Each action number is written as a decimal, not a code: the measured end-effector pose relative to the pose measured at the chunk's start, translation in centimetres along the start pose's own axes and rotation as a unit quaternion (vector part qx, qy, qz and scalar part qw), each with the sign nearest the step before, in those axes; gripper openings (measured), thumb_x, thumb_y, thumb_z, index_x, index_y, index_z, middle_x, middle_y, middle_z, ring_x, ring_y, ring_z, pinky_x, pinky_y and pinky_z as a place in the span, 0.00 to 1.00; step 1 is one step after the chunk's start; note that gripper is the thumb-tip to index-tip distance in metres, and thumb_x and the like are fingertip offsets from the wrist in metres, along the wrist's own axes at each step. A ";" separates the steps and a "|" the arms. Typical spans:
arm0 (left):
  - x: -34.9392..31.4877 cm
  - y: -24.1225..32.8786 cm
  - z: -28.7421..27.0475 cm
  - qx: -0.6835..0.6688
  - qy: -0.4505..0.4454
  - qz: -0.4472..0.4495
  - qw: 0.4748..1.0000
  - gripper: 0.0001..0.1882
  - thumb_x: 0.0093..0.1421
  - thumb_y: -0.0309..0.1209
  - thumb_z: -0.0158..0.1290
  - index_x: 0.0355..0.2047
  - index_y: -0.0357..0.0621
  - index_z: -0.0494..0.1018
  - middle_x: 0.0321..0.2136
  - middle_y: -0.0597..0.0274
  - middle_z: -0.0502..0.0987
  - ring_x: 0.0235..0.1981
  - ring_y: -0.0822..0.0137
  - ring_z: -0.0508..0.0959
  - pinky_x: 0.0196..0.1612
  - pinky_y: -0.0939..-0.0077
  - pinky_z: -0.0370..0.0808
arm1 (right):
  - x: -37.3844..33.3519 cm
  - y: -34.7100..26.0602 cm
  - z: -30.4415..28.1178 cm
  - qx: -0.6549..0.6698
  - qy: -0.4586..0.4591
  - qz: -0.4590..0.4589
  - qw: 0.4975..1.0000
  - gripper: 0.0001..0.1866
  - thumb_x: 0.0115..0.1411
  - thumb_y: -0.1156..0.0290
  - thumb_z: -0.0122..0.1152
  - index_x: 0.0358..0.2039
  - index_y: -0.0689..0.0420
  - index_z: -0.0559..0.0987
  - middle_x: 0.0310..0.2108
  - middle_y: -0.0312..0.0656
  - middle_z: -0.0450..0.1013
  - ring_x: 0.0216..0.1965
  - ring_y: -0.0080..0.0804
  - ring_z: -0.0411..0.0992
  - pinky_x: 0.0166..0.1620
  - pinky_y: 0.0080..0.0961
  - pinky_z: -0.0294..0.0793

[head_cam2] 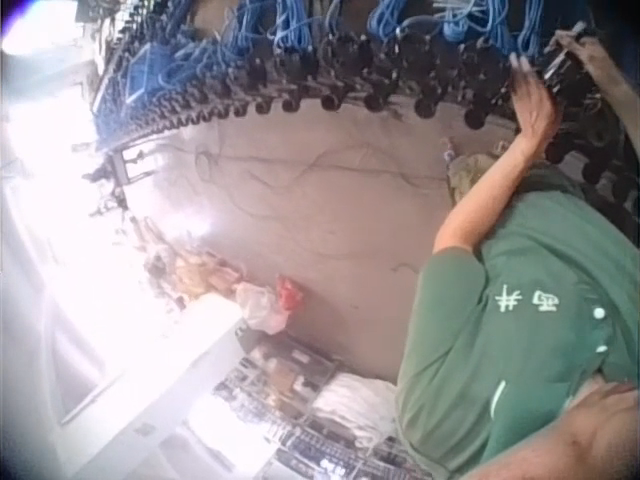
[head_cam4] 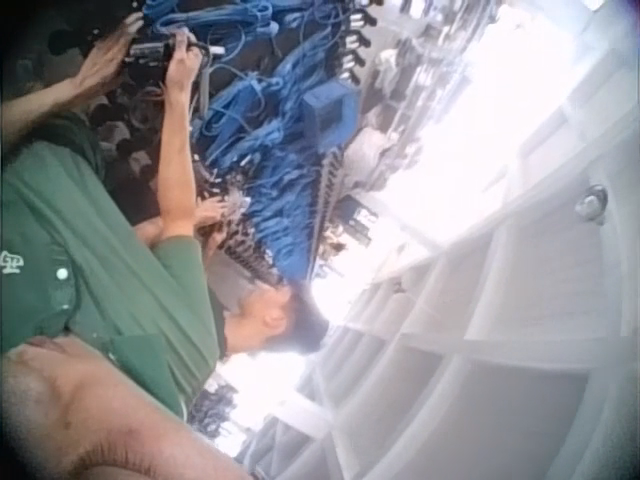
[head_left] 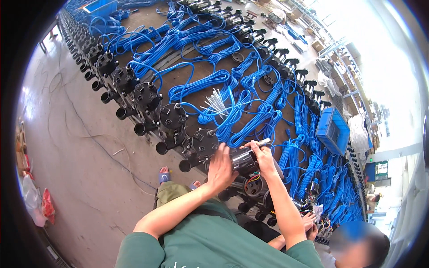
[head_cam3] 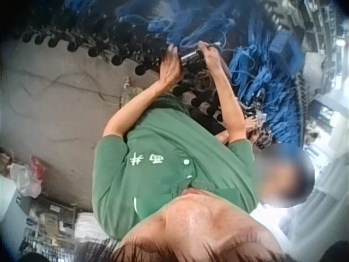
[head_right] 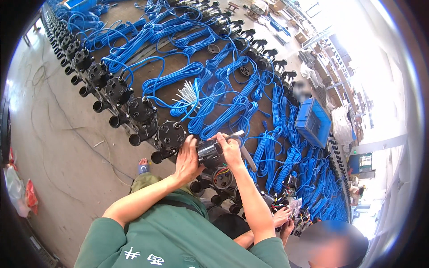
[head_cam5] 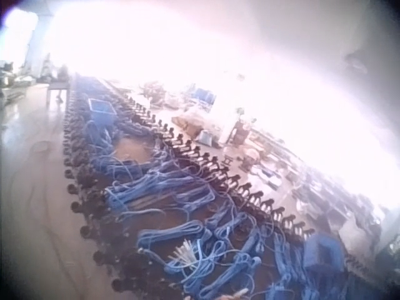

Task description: The person assembles long blue cables into black housings by inserting metal pins and using a hammer to secure parts at an assembly line.

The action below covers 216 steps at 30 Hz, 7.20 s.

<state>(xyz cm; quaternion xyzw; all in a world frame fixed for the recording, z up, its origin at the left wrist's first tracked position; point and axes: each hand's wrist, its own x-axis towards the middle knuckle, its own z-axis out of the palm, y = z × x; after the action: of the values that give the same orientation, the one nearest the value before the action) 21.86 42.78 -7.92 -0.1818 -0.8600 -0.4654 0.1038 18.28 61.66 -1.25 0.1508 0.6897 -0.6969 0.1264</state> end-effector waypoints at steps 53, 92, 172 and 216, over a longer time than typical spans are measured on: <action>1.2 -1.1 -1.4 -0.472 -0.169 -0.216 0.838 0.34 0.62 0.33 0.64 0.66 0.39 0.65 0.54 0.56 0.76 0.51 0.68 0.77 0.56 0.71 0.75 | -5.0 -1.8 2.5 0.178 0.025 0.031 0.983 0.22 0.72 0.64 0.56 0.59 0.66 0.73 0.54 0.46 0.77 0.56 0.38 0.74 0.64 0.34 0.67; 1.3 -1.3 0.2 -0.319 -0.101 -0.131 0.933 0.32 0.54 0.39 0.58 0.56 0.31 0.72 0.55 0.47 0.73 0.58 0.54 0.73 0.64 0.61 0.67 | 10.9 0.4 -13.2 -0.370 0.137 0.199 0.897 0.40 0.63 0.41 0.62 0.58 0.68 0.74 0.50 0.59 0.79 0.44 0.50 0.82 0.44 0.40 0.84; 3.5 -4.8 -0.3 -0.256 -0.186 0.110 0.942 0.53 0.32 0.44 0.78 0.61 0.44 0.69 0.57 0.52 0.74 0.57 0.49 0.75 0.61 0.55 0.68 | -12.5 0.4 11.3 -0.436 0.251 -0.024 0.864 0.18 0.66 0.63 0.66 0.42 0.66 0.73 0.18 0.57 0.75 0.21 0.61 0.76 0.26 0.51 0.74; 3.1 -4.6 0.1 -0.292 -0.230 0.055 0.927 0.56 0.34 0.31 0.77 0.64 0.38 0.61 0.60 0.47 0.69 0.59 0.50 0.74 0.64 0.57 0.71 | -17.1 -2.9 8.4 -0.063 0.228 0.066 0.969 0.14 0.70 0.64 0.62 0.44 0.65 0.77 0.23 0.31 0.69 0.25 0.16 0.63 0.28 0.23 0.66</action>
<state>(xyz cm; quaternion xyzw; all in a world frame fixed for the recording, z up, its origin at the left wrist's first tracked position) 17.12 41.27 -10.41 -0.3525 -0.6750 -0.6352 -0.1289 32.65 52.73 8.02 0.3426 0.7316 -0.5891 0.0209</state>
